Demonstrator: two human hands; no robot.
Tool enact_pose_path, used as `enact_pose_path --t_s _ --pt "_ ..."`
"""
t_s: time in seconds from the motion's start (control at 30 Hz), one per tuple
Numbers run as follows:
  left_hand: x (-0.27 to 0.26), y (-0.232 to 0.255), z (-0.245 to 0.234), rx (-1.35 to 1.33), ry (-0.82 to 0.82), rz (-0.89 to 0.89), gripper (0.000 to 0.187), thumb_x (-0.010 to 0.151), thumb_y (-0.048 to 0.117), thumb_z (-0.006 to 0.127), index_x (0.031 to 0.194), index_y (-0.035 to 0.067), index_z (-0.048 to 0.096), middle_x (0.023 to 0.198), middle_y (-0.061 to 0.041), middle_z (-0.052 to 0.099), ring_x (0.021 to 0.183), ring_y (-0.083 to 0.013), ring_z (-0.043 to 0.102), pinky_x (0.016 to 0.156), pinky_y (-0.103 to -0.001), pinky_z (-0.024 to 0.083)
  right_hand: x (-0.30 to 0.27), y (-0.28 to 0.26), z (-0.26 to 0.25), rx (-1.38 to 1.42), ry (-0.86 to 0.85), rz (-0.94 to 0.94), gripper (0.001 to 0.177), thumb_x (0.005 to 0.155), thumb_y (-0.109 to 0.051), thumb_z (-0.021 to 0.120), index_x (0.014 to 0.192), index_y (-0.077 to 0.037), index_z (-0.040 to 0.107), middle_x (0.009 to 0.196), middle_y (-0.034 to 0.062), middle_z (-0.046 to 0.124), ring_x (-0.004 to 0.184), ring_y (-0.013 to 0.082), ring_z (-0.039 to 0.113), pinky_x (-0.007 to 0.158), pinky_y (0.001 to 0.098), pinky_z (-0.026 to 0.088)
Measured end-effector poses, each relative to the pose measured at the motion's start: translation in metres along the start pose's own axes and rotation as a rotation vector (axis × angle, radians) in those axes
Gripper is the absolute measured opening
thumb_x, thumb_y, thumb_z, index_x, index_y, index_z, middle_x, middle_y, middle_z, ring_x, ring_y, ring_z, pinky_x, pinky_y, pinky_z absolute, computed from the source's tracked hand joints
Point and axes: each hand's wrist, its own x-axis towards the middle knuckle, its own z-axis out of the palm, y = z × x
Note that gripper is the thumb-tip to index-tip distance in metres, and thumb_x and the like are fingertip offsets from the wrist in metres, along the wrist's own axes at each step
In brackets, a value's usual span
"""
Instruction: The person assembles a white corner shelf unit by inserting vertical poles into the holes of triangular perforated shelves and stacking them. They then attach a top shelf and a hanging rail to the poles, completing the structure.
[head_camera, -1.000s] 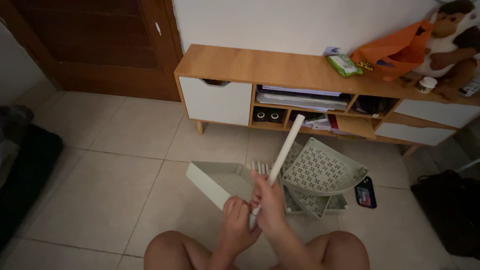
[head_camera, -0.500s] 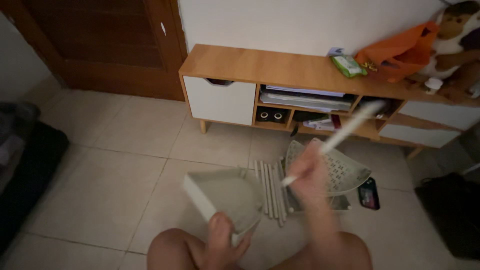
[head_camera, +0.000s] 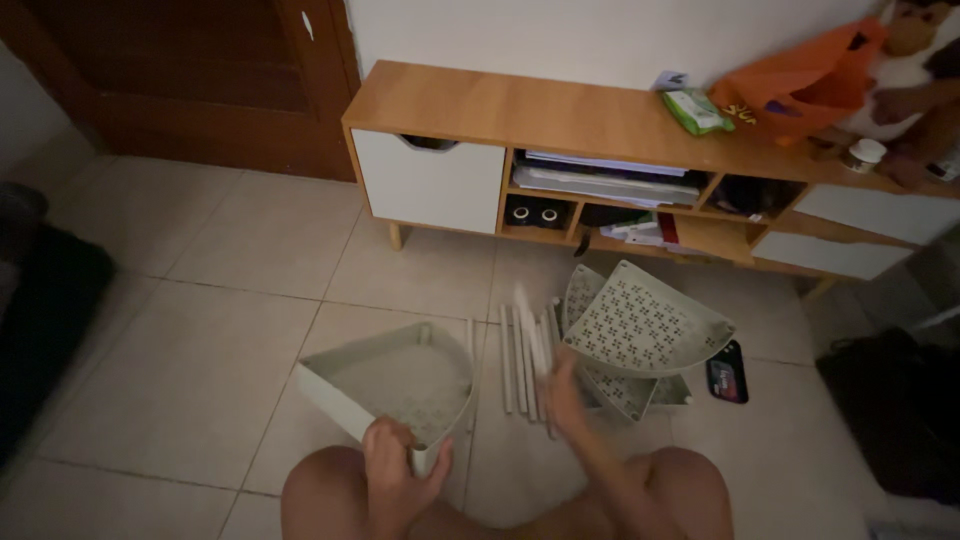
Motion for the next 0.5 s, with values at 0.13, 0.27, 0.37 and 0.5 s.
enact_pose_path --t_s 0.13,0.27,0.37,0.5 --pt "-0.008 -0.02 0.005 0.015 0.003 0.046 0.041 0.064 0.011 0.087 0.084 0.005 0.051 0.084 -0.014 0.051 0.085 -0.0384 0.055 0.079 -0.049 0.043 -0.006 0.068 0.047 -0.271 -0.141 0.017 0.051 0.094 -0.015 0.057 0.143 -0.013 0.045 0.133 0.0221 0.061 0.122 0.037 0.061 0.104 0.0456 0.048" --pt "-0.013 -0.039 0.013 0.028 -0.038 -0.011 0.042 0.064 0.01 0.088 0.083 0.005 0.051 0.082 -0.015 0.05 0.081 -0.0374 0.054 0.076 -0.049 0.043 0.013 0.064 0.073 -0.461 -0.22 -0.118 0.043 0.093 -0.017 0.061 0.135 -0.014 0.053 0.137 0.0198 0.055 0.124 0.0372 0.056 0.105 0.0458 0.046" --pt "-0.018 -0.059 0.02 0.052 -0.083 -0.044 0.041 0.062 0.008 0.087 0.082 0.005 0.051 0.082 -0.015 0.05 0.08 -0.038 0.054 0.076 -0.049 0.043 0.027 0.047 0.093 -0.506 -0.256 -0.132 0.046 0.091 -0.018 0.065 0.135 -0.012 0.051 0.139 0.0212 0.05 0.123 0.0393 0.055 0.106 0.0458 0.046" --pt "-0.024 -0.083 0.039 0.073 -0.076 -0.015 0.042 0.062 0.01 0.087 0.084 0.003 0.051 0.084 -0.018 0.051 0.082 -0.0408 0.053 0.077 -0.05 0.043 0.03 0.034 0.108 -0.665 -0.279 -0.009 0.049 0.098 -0.014 0.056 0.145 -0.011 0.047 0.149 0.0272 0.04 0.129 0.0448 0.051 0.108 0.0504 0.045"
